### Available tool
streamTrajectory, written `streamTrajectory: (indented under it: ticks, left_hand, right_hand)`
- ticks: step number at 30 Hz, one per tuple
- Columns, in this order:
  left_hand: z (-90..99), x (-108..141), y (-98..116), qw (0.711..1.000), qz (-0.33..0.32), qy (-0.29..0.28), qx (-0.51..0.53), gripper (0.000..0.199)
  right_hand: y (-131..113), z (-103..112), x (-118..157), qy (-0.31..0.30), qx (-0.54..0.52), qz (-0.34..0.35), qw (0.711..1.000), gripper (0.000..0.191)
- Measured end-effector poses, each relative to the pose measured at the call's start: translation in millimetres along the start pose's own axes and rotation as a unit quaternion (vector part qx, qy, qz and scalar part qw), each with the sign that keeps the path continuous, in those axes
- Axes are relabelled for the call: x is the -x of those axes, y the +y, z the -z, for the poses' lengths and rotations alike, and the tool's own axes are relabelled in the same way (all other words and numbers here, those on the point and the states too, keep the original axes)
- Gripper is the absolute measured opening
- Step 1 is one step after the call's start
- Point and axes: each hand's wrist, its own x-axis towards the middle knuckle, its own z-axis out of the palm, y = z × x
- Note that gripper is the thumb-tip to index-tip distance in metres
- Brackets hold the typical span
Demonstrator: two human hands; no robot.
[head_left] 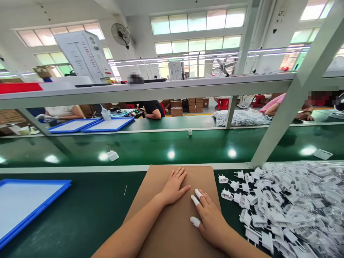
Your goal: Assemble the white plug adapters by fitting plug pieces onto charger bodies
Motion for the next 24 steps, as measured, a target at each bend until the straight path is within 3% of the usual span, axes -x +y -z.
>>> streamTrajectory:
  ticks: [24]
  left_hand:
    - [-14.2,-3,-12,0.999,-0.018,0.030,-0.002,0.074]
  right_hand:
    - [-3,3,1,-0.005,-0.002,-0.007,1.000,0.072]
